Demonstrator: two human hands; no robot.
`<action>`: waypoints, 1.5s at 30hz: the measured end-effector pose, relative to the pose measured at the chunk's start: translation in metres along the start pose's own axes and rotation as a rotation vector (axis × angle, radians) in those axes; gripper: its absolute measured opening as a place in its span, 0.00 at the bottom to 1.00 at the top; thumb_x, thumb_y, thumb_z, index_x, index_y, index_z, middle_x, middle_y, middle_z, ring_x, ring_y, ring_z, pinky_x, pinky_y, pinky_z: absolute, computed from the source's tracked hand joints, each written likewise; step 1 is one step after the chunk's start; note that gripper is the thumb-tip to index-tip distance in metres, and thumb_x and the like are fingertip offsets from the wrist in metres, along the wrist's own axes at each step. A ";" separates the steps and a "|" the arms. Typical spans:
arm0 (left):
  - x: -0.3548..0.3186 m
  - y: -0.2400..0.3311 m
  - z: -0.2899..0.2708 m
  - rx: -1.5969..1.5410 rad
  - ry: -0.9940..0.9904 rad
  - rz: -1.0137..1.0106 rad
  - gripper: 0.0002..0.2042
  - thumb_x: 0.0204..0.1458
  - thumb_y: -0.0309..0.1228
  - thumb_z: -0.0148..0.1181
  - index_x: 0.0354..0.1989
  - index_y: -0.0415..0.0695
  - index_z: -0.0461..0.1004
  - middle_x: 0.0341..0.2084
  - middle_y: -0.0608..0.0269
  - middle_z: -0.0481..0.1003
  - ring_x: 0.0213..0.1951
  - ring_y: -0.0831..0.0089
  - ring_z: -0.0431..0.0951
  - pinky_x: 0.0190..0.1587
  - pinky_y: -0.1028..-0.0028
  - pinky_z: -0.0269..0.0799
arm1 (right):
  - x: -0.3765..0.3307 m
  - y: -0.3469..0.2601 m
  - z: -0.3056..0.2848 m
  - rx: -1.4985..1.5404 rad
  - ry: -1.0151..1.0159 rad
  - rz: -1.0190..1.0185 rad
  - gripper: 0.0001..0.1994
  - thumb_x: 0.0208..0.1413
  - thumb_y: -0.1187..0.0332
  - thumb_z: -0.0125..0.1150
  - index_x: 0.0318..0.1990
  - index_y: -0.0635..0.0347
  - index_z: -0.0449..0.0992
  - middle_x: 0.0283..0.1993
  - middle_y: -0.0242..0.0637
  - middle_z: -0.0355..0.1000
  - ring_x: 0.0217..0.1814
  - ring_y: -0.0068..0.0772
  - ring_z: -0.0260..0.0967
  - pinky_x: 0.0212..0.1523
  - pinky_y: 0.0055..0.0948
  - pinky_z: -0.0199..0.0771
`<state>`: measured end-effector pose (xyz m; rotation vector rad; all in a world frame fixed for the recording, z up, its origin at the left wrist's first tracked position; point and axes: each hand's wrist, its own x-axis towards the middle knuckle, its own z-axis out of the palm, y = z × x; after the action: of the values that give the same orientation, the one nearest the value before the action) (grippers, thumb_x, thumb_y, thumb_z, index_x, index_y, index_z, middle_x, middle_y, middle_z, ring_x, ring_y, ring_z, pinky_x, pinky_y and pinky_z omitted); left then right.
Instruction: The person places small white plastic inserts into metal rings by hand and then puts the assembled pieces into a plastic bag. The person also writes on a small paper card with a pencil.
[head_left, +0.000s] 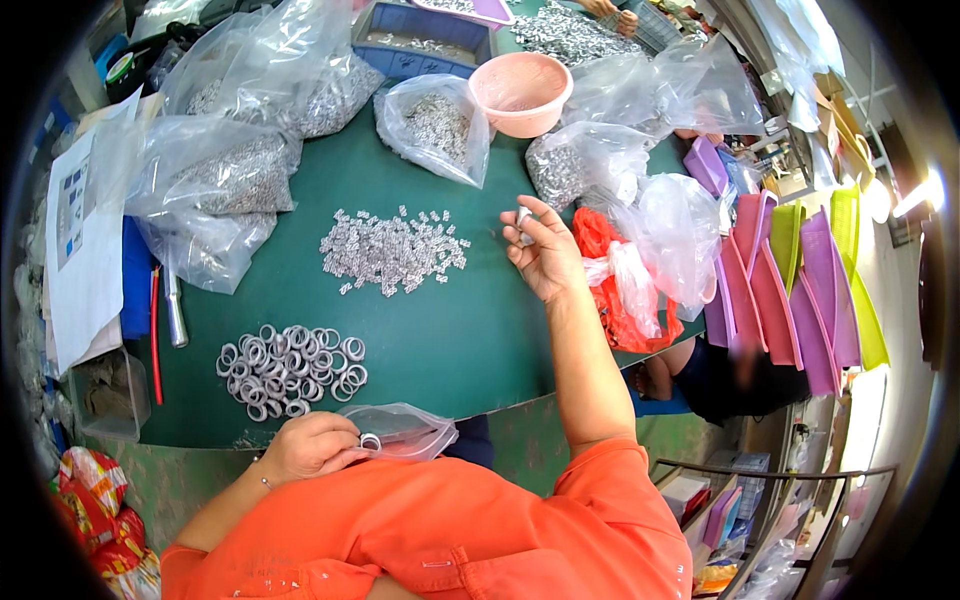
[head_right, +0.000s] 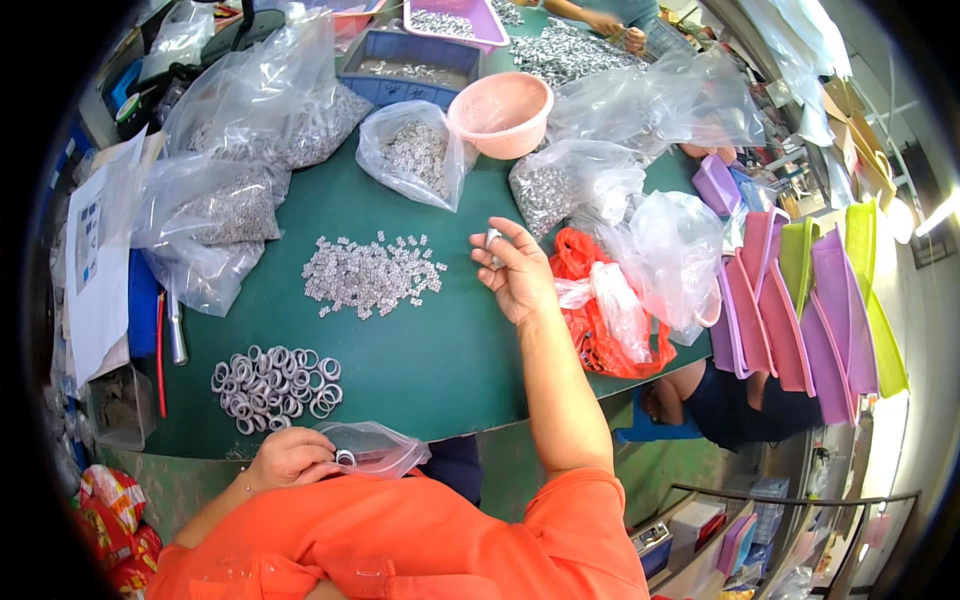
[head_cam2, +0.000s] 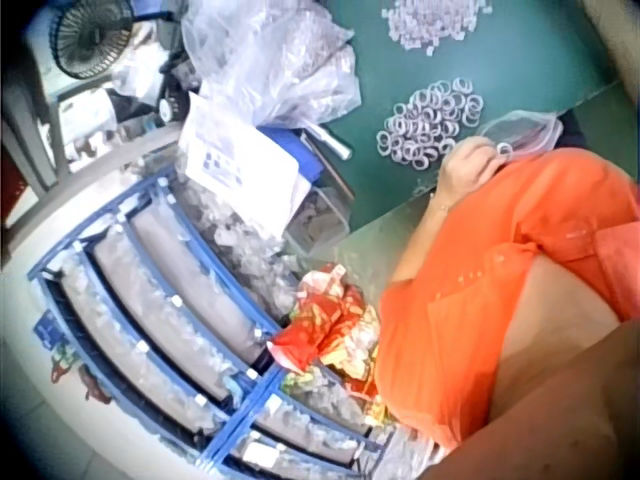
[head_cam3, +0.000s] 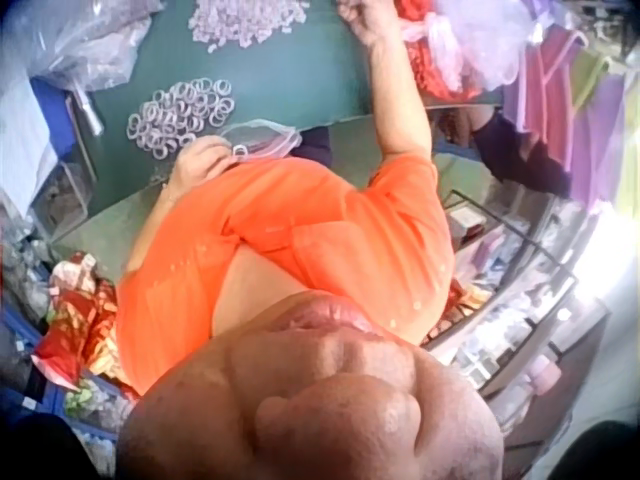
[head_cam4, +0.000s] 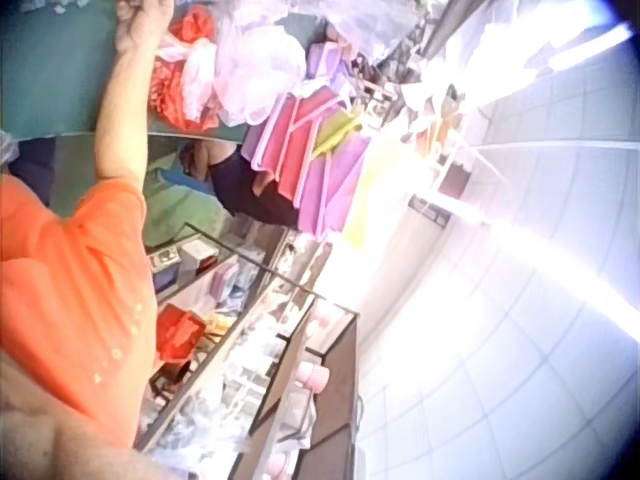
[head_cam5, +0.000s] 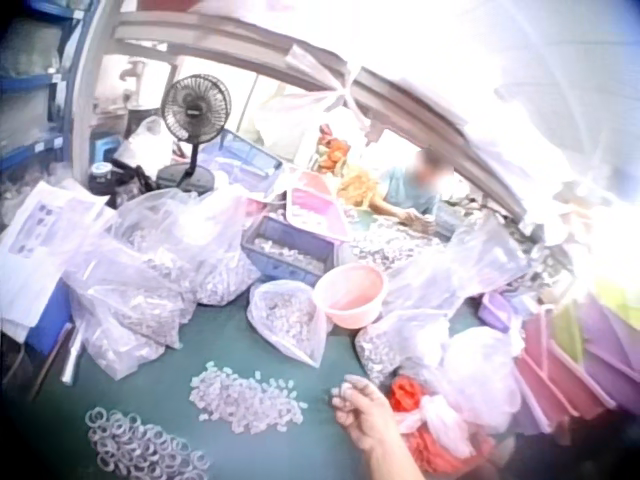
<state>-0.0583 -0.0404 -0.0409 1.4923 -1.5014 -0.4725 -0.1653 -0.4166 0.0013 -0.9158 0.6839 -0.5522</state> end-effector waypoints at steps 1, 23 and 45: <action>0.001 0.002 -0.001 -0.006 0.001 -0.010 0.08 0.41 0.27 0.72 0.27 0.42 0.78 0.30 0.59 0.78 0.28 0.65 0.79 0.29 0.71 0.74 | 0.001 -0.002 0.000 0.008 -0.002 0.009 0.09 0.58 0.74 0.59 0.46 0.59 0.73 0.39 0.38 0.77 0.34 0.25 0.76 0.28 0.22 0.74; -0.005 -0.004 0.005 0.100 0.047 0.040 0.09 0.39 0.28 0.73 0.25 0.41 0.78 0.27 0.58 0.78 0.25 0.65 0.78 0.25 0.71 0.72 | 0.057 -0.283 -0.066 -0.258 0.250 -0.704 0.04 0.54 0.72 0.59 0.31 0.60 0.71 0.25 0.33 0.67 0.21 0.24 0.61 0.17 0.22 0.54; -0.013 -0.009 0.010 0.183 0.070 -0.014 0.09 0.38 0.29 0.72 0.24 0.44 0.76 0.25 0.61 0.77 0.22 0.66 0.76 0.22 0.70 0.70 | 0.111 -0.410 -0.064 -0.800 0.224 -0.047 0.06 0.57 0.78 0.58 0.41 0.66 0.74 0.39 0.42 0.74 0.39 0.30 0.76 0.33 0.20 0.82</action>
<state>-0.0639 -0.0334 -0.0575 1.6445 -1.5120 -0.2936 -0.1968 -0.7321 0.2917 -1.6317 1.1227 -0.4213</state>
